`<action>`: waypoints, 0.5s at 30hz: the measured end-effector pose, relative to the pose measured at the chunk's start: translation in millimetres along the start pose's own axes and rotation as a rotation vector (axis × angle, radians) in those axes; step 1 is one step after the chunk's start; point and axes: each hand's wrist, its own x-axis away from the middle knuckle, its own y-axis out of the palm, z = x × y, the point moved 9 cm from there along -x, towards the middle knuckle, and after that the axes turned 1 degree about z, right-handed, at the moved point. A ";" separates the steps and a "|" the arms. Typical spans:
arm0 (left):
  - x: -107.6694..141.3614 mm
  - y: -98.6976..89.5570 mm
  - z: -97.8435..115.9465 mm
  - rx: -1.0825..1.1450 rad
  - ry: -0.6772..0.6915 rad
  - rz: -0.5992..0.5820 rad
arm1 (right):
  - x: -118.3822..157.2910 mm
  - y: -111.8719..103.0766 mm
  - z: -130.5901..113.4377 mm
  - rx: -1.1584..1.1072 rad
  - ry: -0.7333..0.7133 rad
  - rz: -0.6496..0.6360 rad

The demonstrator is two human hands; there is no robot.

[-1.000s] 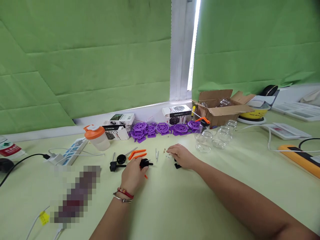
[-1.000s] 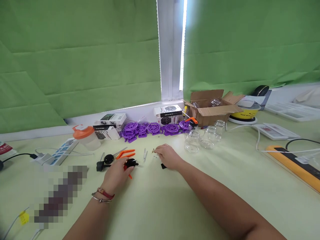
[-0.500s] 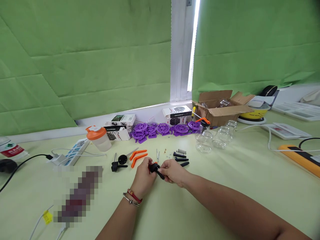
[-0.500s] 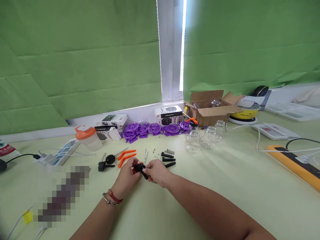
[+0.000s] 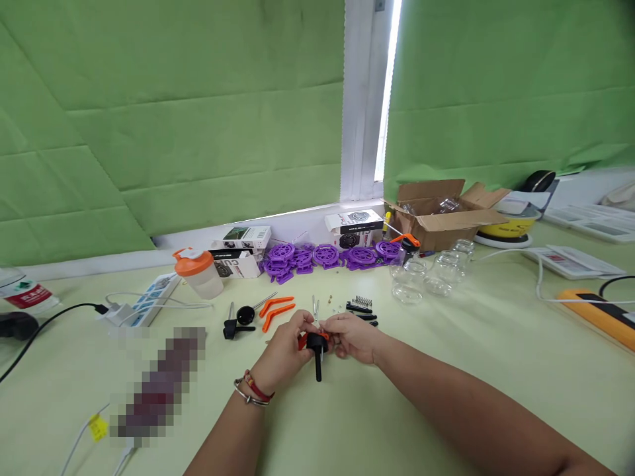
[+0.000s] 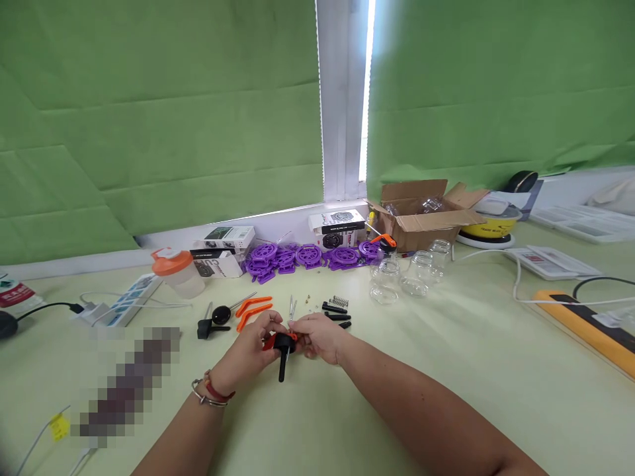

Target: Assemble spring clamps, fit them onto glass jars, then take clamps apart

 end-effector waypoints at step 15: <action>-0.9 -12.8 -2.8 0.019 0.013 0.109 | -40.0 4.9 -71.1 1.329 -0.563 0.365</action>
